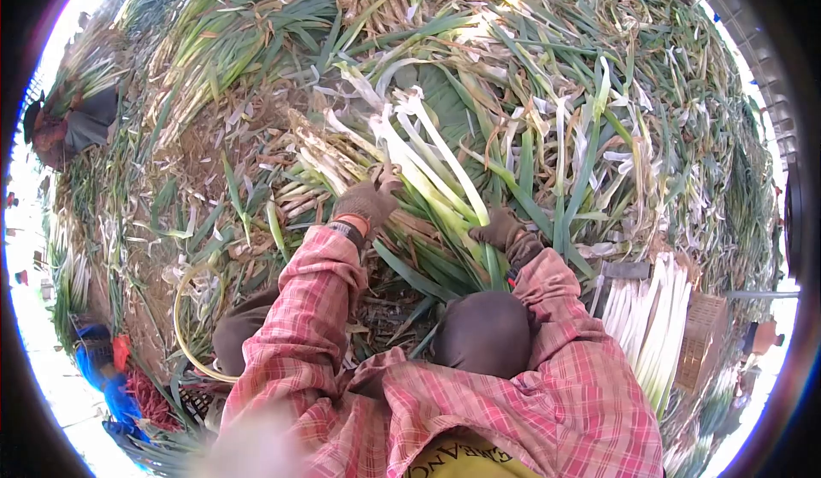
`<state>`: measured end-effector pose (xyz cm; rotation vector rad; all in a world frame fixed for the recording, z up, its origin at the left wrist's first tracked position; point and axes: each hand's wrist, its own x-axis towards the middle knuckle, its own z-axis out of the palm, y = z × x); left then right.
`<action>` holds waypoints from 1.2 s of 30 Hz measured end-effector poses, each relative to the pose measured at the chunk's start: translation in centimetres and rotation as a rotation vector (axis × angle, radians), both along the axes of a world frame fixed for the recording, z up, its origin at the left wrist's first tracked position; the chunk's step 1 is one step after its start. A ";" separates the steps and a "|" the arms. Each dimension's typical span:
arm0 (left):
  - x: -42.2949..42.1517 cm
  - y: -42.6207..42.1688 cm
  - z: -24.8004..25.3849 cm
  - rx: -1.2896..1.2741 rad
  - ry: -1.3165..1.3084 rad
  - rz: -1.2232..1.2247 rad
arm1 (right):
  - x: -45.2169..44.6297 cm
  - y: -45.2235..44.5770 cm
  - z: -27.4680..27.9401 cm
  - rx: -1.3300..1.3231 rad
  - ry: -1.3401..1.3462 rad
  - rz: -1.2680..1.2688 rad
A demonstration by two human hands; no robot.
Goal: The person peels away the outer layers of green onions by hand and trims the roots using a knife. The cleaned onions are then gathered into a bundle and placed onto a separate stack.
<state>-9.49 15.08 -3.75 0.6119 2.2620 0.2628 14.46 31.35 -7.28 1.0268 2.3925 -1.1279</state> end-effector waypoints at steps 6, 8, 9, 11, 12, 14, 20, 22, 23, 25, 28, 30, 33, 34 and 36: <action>-3.6 2.4 -2.4 -0.077 0.045 -0.081 | 1.1 0.5 -2.3 -0.024 0.025 -0.008; -3.8 2.6 -1.5 -0.026 0.087 -0.074 | 1.9 1.2 -4.9 -0.064 0.027 0.001; -3.7 2.8 -0.1 -0.025 0.085 -0.097 | 2.1 1.5 -6.3 -0.081 0.029 0.005; -4.1 3.3 0.8 -0.094 0.006 -0.075 | 2.5 1.9 -8.3 -0.091 0.016 -0.011; -4.5 3.4 -0.1 -0.121 0.007 -0.066 | 2.7 1.8 -8.7 -0.098 0.010 -0.019; -5.1 3.5 -2.1 -0.175 0.010 -0.048 | 2.3 0.7 -5.6 -0.129 0.016 -0.028; -2.2 0.0 -2.1 0.187 0.232 -0.310 | 4.9 -0.7 -3.2 -0.132 -0.087 0.014; 0.4 -1.0 4.4 0.115 0.069 -0.374 | 5.0 -1.9 -0.9 -0.049 -0.176 0.012; 0.8 -1.3 2.3 0.087 0.097 -0.341 | 4.9 -2.6 2.0 -0.110 -0.225 -0.070; 1.8 -2.0 1.8 0.088 0.164 -0.399 | 6.3 -2.7 -0.1 -0.128 -0.147 -0.101; 2.9 -1.5 3.8 0.126 0.117 -0.311 | 7.1 -2.8 0.6 -0.187 -0.145 -0.127; 2.9 -1.1 3.2 0.213 0.185 -0.410 | 8.0 -2.5 -1.2 -0.173 -0.148 -0.141; 2.9 0.1 3.8 0.108 0.209 -0.482 | 9.2 -1.9 -4.0 -0.189 -0.081 -0.130; 2.9 0.5 4.2 0.040 0.213 -0.535 | 9.5 -1.8 -4.5 -0.176 -0.079 -0.124; 3.5 0.4 2.7 0.033 0.251 -0.492 | 10.0 -1.6 -4.8 -0.113 -0.041 -0.130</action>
